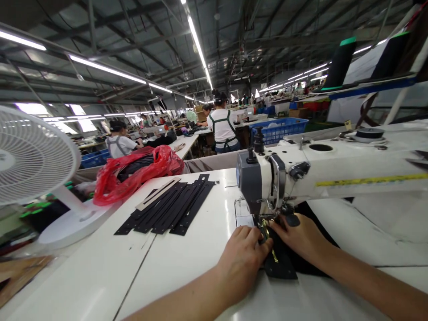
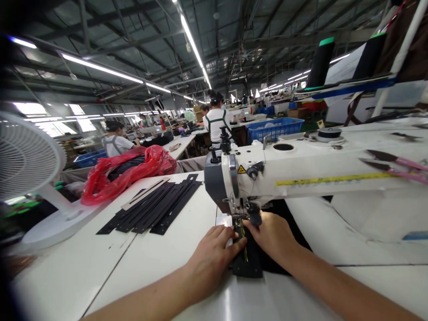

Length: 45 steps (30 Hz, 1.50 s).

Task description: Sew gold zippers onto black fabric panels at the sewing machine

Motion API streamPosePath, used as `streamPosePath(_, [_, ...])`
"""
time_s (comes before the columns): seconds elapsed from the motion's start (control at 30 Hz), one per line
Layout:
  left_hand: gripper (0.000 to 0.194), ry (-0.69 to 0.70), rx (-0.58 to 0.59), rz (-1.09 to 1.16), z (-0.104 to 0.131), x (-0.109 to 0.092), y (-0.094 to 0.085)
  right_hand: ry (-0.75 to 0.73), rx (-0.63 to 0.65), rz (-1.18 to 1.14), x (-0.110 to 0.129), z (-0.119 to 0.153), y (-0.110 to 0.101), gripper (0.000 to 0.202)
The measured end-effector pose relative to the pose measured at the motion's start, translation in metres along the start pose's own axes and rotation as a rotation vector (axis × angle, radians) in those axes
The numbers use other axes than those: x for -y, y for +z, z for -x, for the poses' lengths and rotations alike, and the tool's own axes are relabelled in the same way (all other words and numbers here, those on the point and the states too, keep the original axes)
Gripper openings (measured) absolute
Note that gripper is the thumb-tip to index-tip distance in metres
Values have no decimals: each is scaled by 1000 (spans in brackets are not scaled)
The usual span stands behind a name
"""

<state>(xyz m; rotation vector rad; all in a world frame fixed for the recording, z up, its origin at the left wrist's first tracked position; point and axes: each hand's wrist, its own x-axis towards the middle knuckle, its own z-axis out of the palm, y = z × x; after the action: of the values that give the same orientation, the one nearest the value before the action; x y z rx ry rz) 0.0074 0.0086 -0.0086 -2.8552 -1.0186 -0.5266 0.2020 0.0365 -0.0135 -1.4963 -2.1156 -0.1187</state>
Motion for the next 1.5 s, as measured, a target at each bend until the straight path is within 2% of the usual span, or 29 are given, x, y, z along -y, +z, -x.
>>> streamPosePath(0.07, [35,14,-10,55,5,3,-1,-161,9,-12,1,20,-12,30])
streamPosePath(0.13, [30,57,-30,126,9,5,-4,-418,-2,-26,4,39,-24,41])
streamPosePath(0.2, [29,100,-29,193,11,6,-9,-570,26,-115,6,44,-32,34])
streamPosePath(0.27, [33,56,-1,234,7,6,-17,-460,149,-266,10,31,-39,29])
streamPosePath(0.33, [35,-113,38,261,-3,5,-26,-217,326,-384,11,7,-46,31])
streamPosePath(0.37, [32,-220,59,277,-10,5,-29,-143,400,-415,12,-7,-49,31])
streamPosePath(0.43, [26,-389,92,292,-21,5,-33,-106,433,-439,13,-25,-55,29])
streamPosePath(0.47, [26,-423,95,280,-24,4,-33,-105,439,-444,14,-27,-56,28])
streamPosePath(0.5, [24,-409,86,255,-25,2,-32,-111,434,-439,15,-24,-56,27])
streamPosePath(0.57, [15,-258,41,171,-20,-3,-25,-165,381,-386,20,-5,-51,24])
streamPosePath(0.63, [11,-61,-34,84,-10,-11,-15,-336,178,-245,23,22,-40,23])
streamPosePath(0.67, [15,0,-79,41,-4,-14,-10,-444,-5,-169,24,35,-34,27])
streamPosePath(0.73, [21,50,-162,-24,5,-20,-3,-548,-165,-45,25,52,-23,32])
streamPosePath(0.77, [22,54,-189,-38,7,-22,-1,-563,-190,-7,24,57,-19,34])
streamPosePath(1.1, [19,89,-244,-44,-5,-13,1,-556,-176,31,18,48,-11,35])
streamPosePath(1.5, [20,40,-158,-46,-17,5,13,-507,-168,-35,15,28,-4,35])
